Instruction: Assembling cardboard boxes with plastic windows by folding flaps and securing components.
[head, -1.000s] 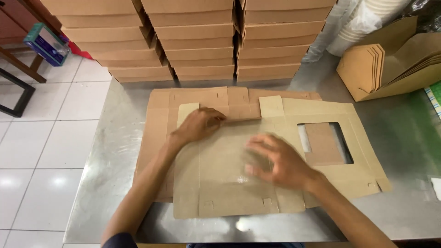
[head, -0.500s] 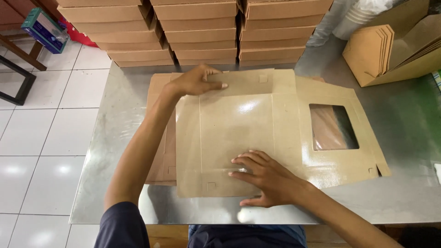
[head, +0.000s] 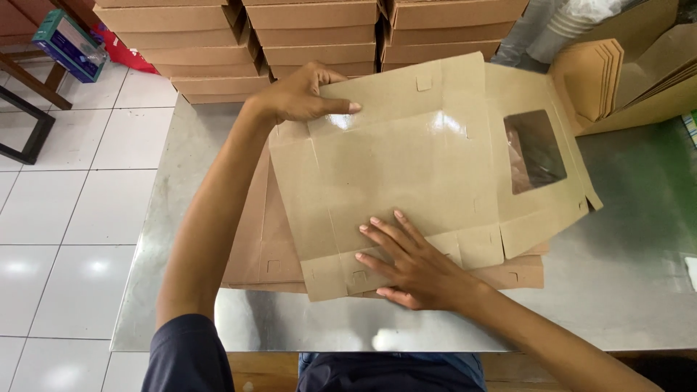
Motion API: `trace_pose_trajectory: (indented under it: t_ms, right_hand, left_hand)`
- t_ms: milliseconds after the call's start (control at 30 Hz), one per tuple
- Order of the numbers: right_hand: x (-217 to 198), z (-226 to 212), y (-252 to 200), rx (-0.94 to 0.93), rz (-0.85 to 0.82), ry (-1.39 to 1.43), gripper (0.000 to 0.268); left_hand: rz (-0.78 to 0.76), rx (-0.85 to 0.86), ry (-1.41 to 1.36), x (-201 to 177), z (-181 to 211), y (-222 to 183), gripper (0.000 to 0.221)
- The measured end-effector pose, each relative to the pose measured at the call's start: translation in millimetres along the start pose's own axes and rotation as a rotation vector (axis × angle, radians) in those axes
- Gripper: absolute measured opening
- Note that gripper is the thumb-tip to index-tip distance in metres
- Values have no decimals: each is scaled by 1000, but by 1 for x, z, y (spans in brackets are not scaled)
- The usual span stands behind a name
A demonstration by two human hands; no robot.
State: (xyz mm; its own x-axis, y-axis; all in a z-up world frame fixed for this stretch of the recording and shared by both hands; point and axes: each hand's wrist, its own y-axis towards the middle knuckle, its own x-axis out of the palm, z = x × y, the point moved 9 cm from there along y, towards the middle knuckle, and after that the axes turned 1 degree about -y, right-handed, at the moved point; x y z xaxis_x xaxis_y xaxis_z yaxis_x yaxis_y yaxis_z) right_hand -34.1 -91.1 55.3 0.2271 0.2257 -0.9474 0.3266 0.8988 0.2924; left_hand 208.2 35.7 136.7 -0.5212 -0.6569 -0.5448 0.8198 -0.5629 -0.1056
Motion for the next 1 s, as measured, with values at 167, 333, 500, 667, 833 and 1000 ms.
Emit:
trace_pose_trajectory:
  t_ms: [167,333,500,667,833,1000]
  right_hand:
    - [-9,-5,-6,-104,70,-1,34]
    - [-16,-10,-7,-171,190,-48,25]
    - [-4,3,7,-92,136,-58,24]
    - [7,26,29,-32,72,-150,18]
    - [35,72,39,226,94,-167,32]
    - [76,110,34,375,127,-237,20]
  left_hand:
    - [-39,124,22,-11,17,-1,26]
    - [-2,90,130,-17,36,-8,37]
    - [-17,389,250,-11,99,-33,31]
    - [80,547,457,-4,156,-71,29]
    - [236,620,796,24,203,-133,36]
    - [335,647,956,76,184,-164,33]
